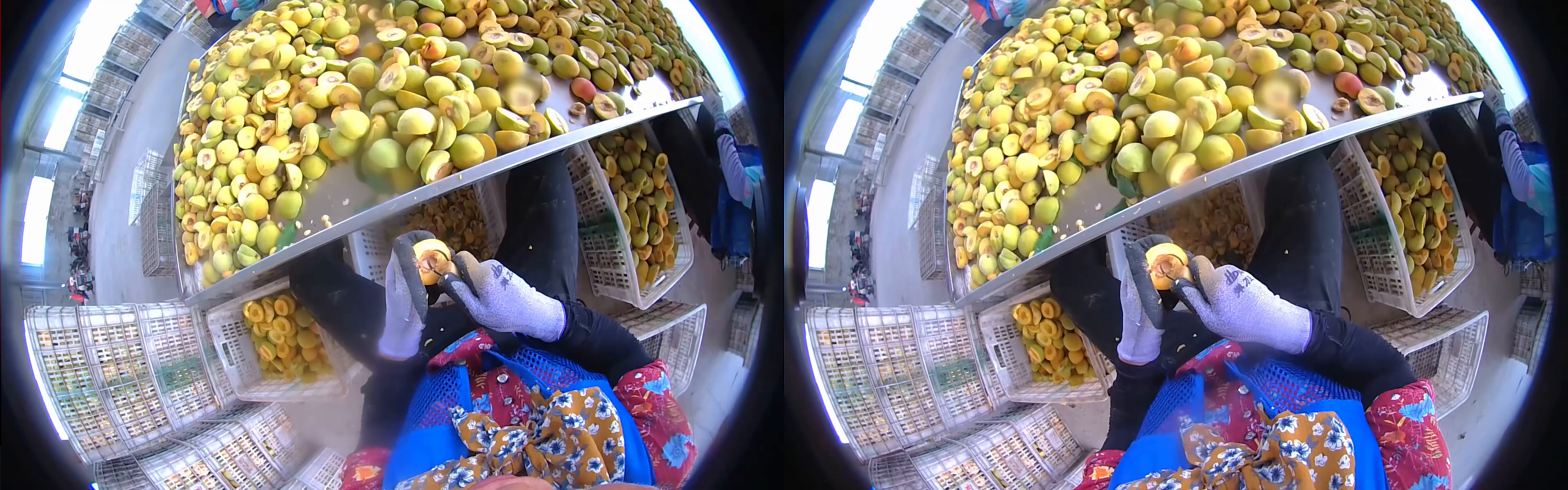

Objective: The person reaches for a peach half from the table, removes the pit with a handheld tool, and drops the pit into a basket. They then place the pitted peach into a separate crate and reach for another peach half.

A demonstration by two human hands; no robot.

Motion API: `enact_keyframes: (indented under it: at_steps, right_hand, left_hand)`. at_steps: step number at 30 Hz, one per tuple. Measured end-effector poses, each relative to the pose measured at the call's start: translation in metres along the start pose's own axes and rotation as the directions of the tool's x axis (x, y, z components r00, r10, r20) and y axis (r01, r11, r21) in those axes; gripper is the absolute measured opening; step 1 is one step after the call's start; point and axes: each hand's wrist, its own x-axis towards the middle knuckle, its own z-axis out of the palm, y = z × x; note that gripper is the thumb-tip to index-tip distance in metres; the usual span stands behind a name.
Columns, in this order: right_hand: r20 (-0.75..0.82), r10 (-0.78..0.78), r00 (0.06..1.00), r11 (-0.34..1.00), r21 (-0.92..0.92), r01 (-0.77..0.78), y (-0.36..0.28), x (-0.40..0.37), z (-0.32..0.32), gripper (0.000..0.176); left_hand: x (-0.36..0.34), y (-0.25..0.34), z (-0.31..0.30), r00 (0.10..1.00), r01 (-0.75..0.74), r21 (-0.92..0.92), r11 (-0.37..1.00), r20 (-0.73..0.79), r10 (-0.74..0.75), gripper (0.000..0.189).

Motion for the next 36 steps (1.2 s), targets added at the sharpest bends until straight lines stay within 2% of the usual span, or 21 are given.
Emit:
enact_keyframes:
  at_steps: [1, 2, 5, 6, 7, 9, 10, 11, 13, 14, 16, 18, 21, 22, 23, 25, 26, 29, 30, 33, 36]
  right_hand:
    - [0.002, 0.010, 1.000, 1.000, 0.010, -0.010, -0.001, -0.002, 0.001, 0.030]
    - [0.003, 0.019, 1.000, 1.000, 0.021, -0.019, -0.003, -0.002, 0.002, 0.029]
    - [-0.009, -0.022, 1.000, 1.000, -0.012, 0.022, -0.004, -0.007, 0.009, 0.030]
    - [-0.012, -0.049, 0.999, 0.998, -0.032, 0.049, -0.004, -0.008, 0.011, 0.032]
    - [0.091, 0.048, 0.995, 0.974, 0.218, -0.067, -0.006, -0.007, 0.010, 0.033]
    - [0.348, 0.148, 0.926, 0.711, 0.613, -0.344, -0.012, -0.004, -0.002, 0.036]
    - [0.518, 0.169, 0.838, 0.382, 0.749, -0.541, -0.020, -0.005, -0.012, 0.040]
    - [0.583, 0.102, 0.806, 0.287, 0.759, -0.585, -0.011, -0.004, -0.012, 0.038]
    - [0.694, 0.008, 0.720, 0.030, 0.720, -0.693, -0.004, -0.007, -0.019, 0.037]
    - [0.727, -0.064, 0.684, -0.057, 0.682, -0.729, 0.006, -0.006, -0.016, 0.038]
    - [0.523, 0.030, 0.852, 0.395, 0.777, -0.490, 0.013, -0.006, 0.003, 0.039]
    - [0.505, 0.104, 0.857, 0.431, 0.753, -0.496, 0.019, -0.009, 0.013, 0.040]
    - [0.773, 0.032, 0.634, -0.150, 0.631, -0.761, 0.019, -0.006, -0.004, 0.040]
    - [0.770, -0.175, 0.613, -0.279, 0.559, -0.781, 0.028, -0.003, -0.001, 0.039]
    - [0.774, -0.063, 0.630, -0.169, 0.614, -0.771, 0.026, -0.005, -0.002, 0.038]
    - [0.721, 0.152, 0.676, 0.072, 0.674, -0.735, 0.011, -0.006, -0.009, 0.037]
    - [0.732, 0.133, 0.668, -0.007, 0.675, -0.738, 0.013, -0.007, -0.006, 0.035]
    - [0.780, -0.009, 0.626, -0.294, 0.596, -0.747, 0.021, -0.008, -0.002, 0.033]
    - [0.770, -0.218, 0.600, -0.435, 0.474, -0.766, 0.042, -0.009, 0.011, 0.036]
    - [0.671, -0.505, 0.542, -0.622, 0.152, -0.768, 0.047, -0.011, 0.018, 0.039]
    - [0.646, -0.498, 0.578, -0.633, 0.186, -0.752, 0.038, -0.012, 0.014, 0.041]
  left_hand:
    - [-0.001, -0.006, 0.000, 1.000, -0.011, -0.038, 0.999, -0.005, 0.010, 0.051]
    - [-0.004, -0.009, 0.001, 0.995, -0.087, 0.106, 0.991, -0.036, 0.091, 0.048]
    - [-0.008, -0.029, 0.009, 0.920, -0.324, 0.303, 0.896, -0.117, 0.373, 0.044]
    - [-0.016, -0.020, 0.015, 0.922, -0.324, 0.313, 0.893, -0.107, 0.372, 0.042]
    - [-0.017, -0.023, 0.014, 0.907, -0.353, 0.318, 0.880, -0.115, 0.406, 0.042]
    - [-0.016, -0.036, 0.010, 0.876, -0.405, 0.329, 0.853, -0.128, 0.465, 0.042]
    - [-0.014, -0.039, 0.009, 0.864, -0.427, 0.341, 0.838, -0.118, 0.489, 0.042]
    - [-0.015, -0.039, 0.007, 0.891, -0.407, 0.281, 0.869, -0.088, 0.446, 0.041]
    - [-0.018, -0.029, 0.008, 0.933, -0.351, 0.161, 0.922, -0.020, 0.359, 0.040]
    - [-0.017, -0.029, 0.006, 0.926, -0.363, 0.262, 0.894, -0.001, 0.377, 0.039]
    - [-0.014, -0.030, 0.002, 0.914, -0.378, 0.457, 0.805, 0.046, 0.403, 0.038]
    - [-0.013, -0.033, 0.000, 0.939, -0.321, 0.473, 0.820, 0.048, 0.340, 0.037]
    - [-0.012, -0.033, 0.001, 0.931, -0.347, 0.465, 0.814, 0.068, 0.358, 0.037]
    - [-0.011, -0.032, 0.000, 0.912, -0.398, 0.448, 0.801, 0.099, 0.398, 0.037]
    - [-0.010, -0.031, 0.000, 0.889, -0.450, 0.429, 0.783, 0.130, 0.440, 0.037]
    - [-0.012, -0.025, 0.004, 0.920, -0.367, 0.628, 0.686, 0.137, 0.366, 0.036]
    - [-0.011, -0.023, 0.005, 0.933, -0.327, 0.716, 0.617, 0.140, 0.332, 0.035]
    - [-0.007, -0.029, -0.005, 0.971, -0.237, 0.463, 0.854, 0.140, 0.194, 0.031]
    - [-0.005, -0.029, -0.008, 0.924, -0.378, 0.510, 0.773, 0.254, 0.285, 0.029]
    - [-0.003, -0.024, -0.002, 0.740, -0.668, 0.418, 0.615, 0.458, 0.493, 0.031]
    - [-0.001, -0.021, -0.005, 0.867, -0.403, 0.267, 0.875, 0.418, 0.272, 0.046]
